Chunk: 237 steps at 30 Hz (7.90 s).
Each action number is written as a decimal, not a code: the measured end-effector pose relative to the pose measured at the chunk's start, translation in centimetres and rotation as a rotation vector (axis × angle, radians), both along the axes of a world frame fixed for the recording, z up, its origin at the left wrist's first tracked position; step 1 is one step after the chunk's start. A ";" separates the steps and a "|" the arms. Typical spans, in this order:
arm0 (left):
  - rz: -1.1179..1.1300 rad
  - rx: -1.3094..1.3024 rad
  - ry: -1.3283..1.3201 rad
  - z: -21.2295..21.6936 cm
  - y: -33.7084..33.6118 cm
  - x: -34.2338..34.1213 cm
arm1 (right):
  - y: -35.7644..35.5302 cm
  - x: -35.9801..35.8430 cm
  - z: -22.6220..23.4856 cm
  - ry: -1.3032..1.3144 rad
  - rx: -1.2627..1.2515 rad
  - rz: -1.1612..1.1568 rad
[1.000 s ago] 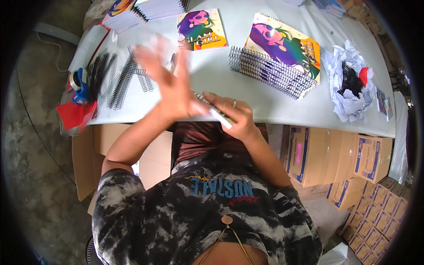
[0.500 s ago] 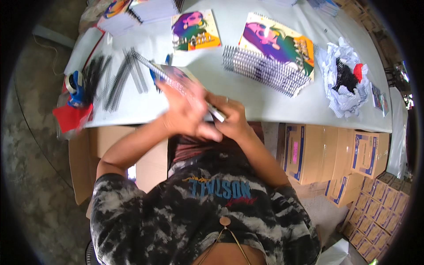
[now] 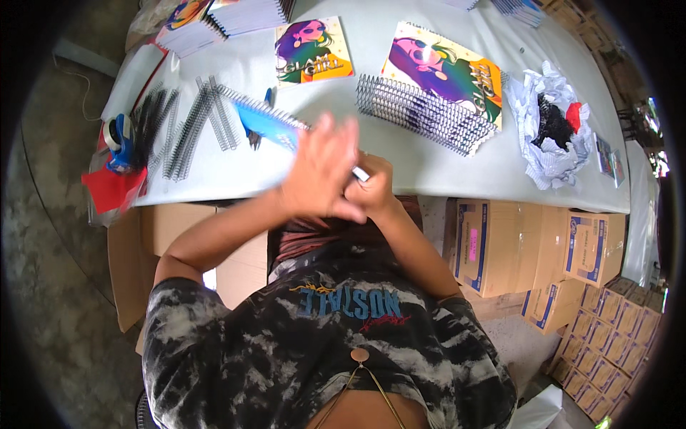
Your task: The person assembles spiral-bound notebooks by inserting metal coils into the punched holes of the covers and pages. They use pliers to secure the ends of the coils and repeatedly flip the notebooks to check alignment. Finished notebooks are stacked on the table and placed into a cardboard box.
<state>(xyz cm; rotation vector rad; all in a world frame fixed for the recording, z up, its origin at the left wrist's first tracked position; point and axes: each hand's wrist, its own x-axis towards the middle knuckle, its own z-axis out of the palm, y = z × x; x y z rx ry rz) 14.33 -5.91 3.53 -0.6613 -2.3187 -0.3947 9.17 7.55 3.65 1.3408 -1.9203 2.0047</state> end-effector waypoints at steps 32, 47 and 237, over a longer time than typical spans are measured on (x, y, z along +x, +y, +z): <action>-0.146 1.259 -0.774 10.5 -4.6 0.9 | -2.2 -1.2 8.3 -0.550 0.066 0.105; 0.225 0.854 0.142 13.5 2.8 -15.2 | 12.5 -14.0 6.0 -0.098 -0.314 -0.986; 0.011 -0.188 0.192 -0.6 -5.3 3.8 | 2.1 0.7 0.7 0.245 -0.044 -0.031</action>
